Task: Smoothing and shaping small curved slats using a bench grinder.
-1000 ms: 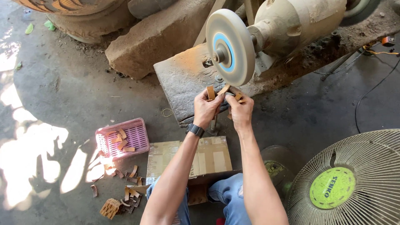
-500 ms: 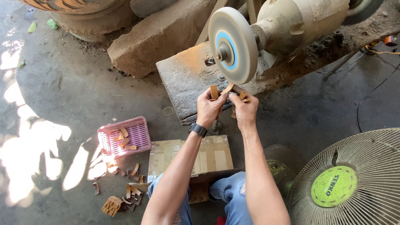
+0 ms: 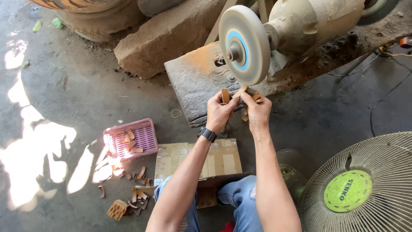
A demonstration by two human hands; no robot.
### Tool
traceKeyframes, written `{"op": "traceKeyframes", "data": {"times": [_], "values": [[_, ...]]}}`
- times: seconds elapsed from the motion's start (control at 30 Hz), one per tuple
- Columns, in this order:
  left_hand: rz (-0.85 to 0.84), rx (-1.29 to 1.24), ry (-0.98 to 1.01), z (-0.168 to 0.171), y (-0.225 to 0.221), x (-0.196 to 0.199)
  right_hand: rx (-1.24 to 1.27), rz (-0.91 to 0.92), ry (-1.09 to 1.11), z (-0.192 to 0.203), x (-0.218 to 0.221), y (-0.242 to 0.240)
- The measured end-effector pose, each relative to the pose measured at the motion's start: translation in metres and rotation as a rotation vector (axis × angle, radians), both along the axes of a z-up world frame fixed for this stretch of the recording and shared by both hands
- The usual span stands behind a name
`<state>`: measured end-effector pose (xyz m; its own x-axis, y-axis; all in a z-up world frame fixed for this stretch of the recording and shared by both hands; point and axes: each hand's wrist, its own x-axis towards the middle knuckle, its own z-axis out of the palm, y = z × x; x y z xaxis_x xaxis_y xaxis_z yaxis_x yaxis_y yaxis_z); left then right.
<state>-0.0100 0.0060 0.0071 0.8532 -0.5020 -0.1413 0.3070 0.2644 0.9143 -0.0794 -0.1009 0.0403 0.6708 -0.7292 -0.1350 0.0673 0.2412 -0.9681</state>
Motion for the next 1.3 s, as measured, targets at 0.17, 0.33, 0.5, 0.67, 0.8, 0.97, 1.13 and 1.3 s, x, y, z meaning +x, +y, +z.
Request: {"op": "traceKeyframes", "data": {"times": [0.17,0.33,0.5,0.67,0.8,0.97,1.13,1.3], "values": [[-0.138,0.091,-0.112,-0.004,0.024,-0.002,0.267,0.003,-0.018,-0.004,-0.009,-0.005],[-0.211,0.223,-0.169,-0.005,0.030,-0.002,0.447,0.144,-0.060,-0.008,-0.023,-0.005],[-0.212,0.499,-0.916,-0.014,0.022,-0.006,-0.032,0.287,0.302,0.007,-0.030,-0.002],[-0.347,0.407,-0.685,0.029,0.027,-0.011,0.074,0.312,0.153,-0.001,-0.033,-0.012],[-0.296,0.519,-0.775,0.010,0.023,-0.005,0.002,0.306,0.188,0.024,-0.030,-0.005],[-0.301,0.475,-0.826,0.026,0.021,-0.009,0.003,0.188,0.119,0.003,-0.029,-0.016],[-0.049,0.348,-0.842,0.009,0.003,-0.008,0.011,0.076,0.027,-0.004,-0.024,-0.022],[-0.018,0.287,-0.444,-0.009,-0.022,-0.008,-0.047,0.050,0.073,-0.014,-0.016,-0.028]]}}
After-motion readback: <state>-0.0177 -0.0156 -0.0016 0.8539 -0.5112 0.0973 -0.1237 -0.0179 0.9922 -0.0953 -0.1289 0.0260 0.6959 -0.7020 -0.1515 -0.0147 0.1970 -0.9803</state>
